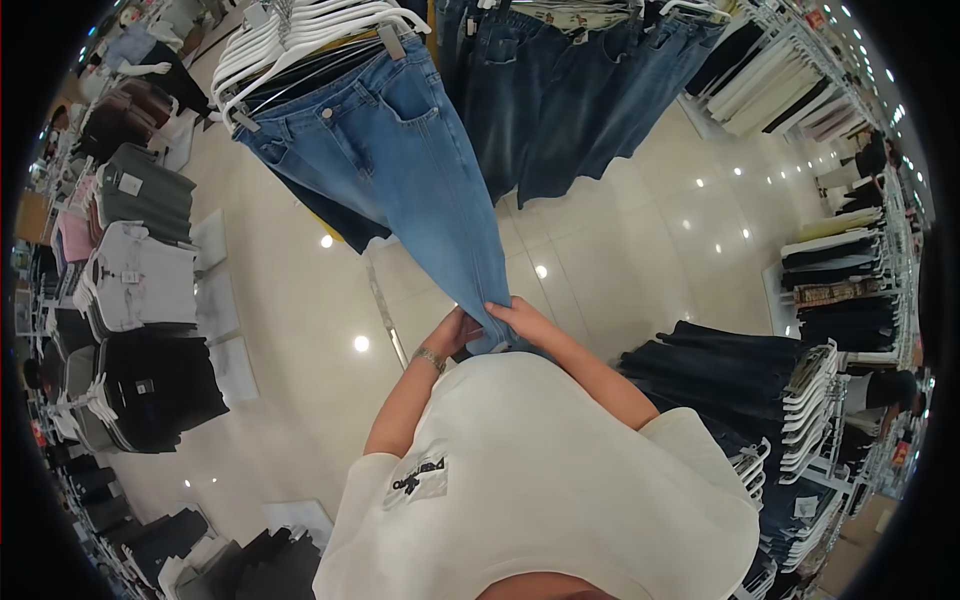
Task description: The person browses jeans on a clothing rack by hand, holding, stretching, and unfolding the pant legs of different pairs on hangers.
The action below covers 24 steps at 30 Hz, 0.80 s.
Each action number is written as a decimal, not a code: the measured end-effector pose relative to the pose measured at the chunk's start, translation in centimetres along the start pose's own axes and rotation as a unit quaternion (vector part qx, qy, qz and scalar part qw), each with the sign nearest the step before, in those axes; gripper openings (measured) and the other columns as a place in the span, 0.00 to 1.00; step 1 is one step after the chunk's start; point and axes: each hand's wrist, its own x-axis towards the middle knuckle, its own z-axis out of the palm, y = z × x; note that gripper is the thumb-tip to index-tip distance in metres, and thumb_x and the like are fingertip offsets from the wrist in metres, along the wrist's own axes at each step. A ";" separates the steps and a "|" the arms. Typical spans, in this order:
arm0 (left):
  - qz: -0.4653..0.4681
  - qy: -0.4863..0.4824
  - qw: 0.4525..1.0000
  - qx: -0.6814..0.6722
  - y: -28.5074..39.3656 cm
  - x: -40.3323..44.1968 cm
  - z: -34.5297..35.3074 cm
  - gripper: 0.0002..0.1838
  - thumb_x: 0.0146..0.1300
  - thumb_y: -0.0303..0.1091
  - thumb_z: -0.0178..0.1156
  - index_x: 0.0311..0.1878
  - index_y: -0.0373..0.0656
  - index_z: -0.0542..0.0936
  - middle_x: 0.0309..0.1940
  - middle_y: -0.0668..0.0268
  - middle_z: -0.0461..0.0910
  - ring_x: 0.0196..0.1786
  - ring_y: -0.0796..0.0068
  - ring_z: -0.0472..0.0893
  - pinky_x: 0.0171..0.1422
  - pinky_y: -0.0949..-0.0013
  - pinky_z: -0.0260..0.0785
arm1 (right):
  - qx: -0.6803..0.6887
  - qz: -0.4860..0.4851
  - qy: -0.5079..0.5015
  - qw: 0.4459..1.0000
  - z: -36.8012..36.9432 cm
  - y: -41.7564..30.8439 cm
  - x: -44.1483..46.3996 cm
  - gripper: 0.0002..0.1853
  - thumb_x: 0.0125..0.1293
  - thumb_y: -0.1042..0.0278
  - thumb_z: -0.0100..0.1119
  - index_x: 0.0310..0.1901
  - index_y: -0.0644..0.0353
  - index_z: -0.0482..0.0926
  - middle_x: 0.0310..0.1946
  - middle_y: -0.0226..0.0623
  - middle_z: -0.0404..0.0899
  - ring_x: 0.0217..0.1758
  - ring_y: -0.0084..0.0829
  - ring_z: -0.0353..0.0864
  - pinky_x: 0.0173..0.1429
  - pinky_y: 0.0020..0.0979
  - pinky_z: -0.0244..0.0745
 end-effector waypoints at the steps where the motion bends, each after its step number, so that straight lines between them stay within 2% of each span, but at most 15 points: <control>1: 0.007 0.015 1.000 0.013 -0.1 0.0 0.5 0.30 0.77 0.56 0.37 0.72 0.47 0.64 0.69 0.64 0.70 0.69 0.64 0.69 0.75 0.51 0.56 | 0.011 0.004 -0.010 1.000 -0.1 -0.2 -0.1 0.30 0.72 0.49 0.57 0.59 0.74 0.75 0.50 0.45 0.82 0.51 0.33 0.82 0.55 0.32 0.77; 2: 0.015 0.029 0.999 0.026 -0.1 0.0 1.1 0.32 0.78 0.56 0.35 0.74 0.44 0.63 0.71 0.61 0.68 0.71 0.61 0.68 0.77 0.50 0.54 | 0.023 0.008 -0.020 1.000 -0.2 -0.5 -0.2 0.30 0.72 0.50 0.57 0.60 0.73 0.74 0.51 0.45 0.81 0.52 0.32 0.81 0.55 0.32 0.77; 5: 0.062 0.044 0.996 -0.045 -0.7 1.5 0.4 0.32 0.77 0.55 0.38 0.74 0.42 0.62 0.69 0.59 0.70 0.69 0.60 0.70 0.74 0.51 0.61 | 0.036 -0.006 -0.057 0.998 -0.4 -1.9 -1.5 0.30 0.72 0.50 0.57 0.61 0.72 0.73 0.53 0.44 0.80 0.53 0.32 0.80 0.55 0.32 0.77; 8: 0.210 -0.005 0.971 -0.111 0.0 2.3 2.5 0.34 0.76 0.56 0.42 0.73 0.39 0.61 0.69 0.56 0.70 0.67 0.57 0.72 0.72 0.51 0.65 | 0.002 0.001 -0.104 0.995 -1.4 -2.4 -2.6 0.29 0.72 0.51 0.58 0.61 0.71 0.74 0.53 0.43 0.80 0.54 0.32 0.80 0.57 0.31 0.76; 11: 0.241 0.038 0.931 -0.272 0.0 3.6 3.6 0.34 0.75 0.56 0.44 0.72 0.37 0.63 0.67 0.55 0.71 0.65 0.55 0.74 0.71 0.52 0.67 | -0.017 -0.007 -0.119 0.993 -1.8 -3.3 -4.5 0.29 0.72 0.50 0.59 0.61 0.71 0.74 0.53 0.43 0.80 0.54 0.31 0.80 0.57 0.32 0.76; 14: 0.261 0.091 0.923 -0.269 -1.6 5.5 2.6 0.34 0.75 0.56 0.44 0.71 0.37 0.64 0.66 0.54 0.72 0.65 0.55 0.75 0.70 0.51 0.68 | -0.023 -0.015 -0.146 0.989 -3.3 -2.9 -5.6 0.28 0.73 0.51 0.58 0.60 0.70 0.75 0.53 0.41 0.80 0.55 0.31 0.79 0.57 0.33 0.76; 17: 0.294 0.067 0.902 -0.309 -2.9 4.7 2.9 0.33 0.75 0.56 0.43 0.70 0.38 0.64 0.66 0.54 0.72 0.64 0.55 0.75 0.69 0.51 0.69 | -0.112 -0.032 -0.157 0.981 -4.6 0.2 -4.4 0.27 0.74 0.51 0.55 0.59 0.70 0.76 0.52 0.46 0.82 0.54 0.35 0.81 0.58 0.34 0.76; 20: 0.294 0.161 0.899 -0.281 -3.2 0.3 7.3 0.34 0.77 0.57 0.38 0.72 0.38 0.63 0.68 0.55 0.70 0.66 0.56 0.73 0.70 0.53 0.68 | -0.332 -0.163 -0.133 0.920 -4.0 -1.7 -5.7 0.23 0.74 0.53 0.52 0.55 0.69 0.77 0.45 0.53 0.84 0.49 0.44 0.84 0.55 0.38 0.77; 24: 0.351 0.289 0.871 -0.189 -9.1 -0.4 5.9 0.33 0.77 0.61 0.35 0.66 0.41 0.70 0.59 0.60 0.76 0.60 0.66 0.76 0.66 0.60 0.71 | -0.439 -0.226 -0.158 0.855 -2.4 -2.6 -6.2 0.18 0.73 0.57 0.49 0.46 0.67 0.78 0.34 0.53 0.83 0.38 0.53 0.83 0.46 0.46 0.77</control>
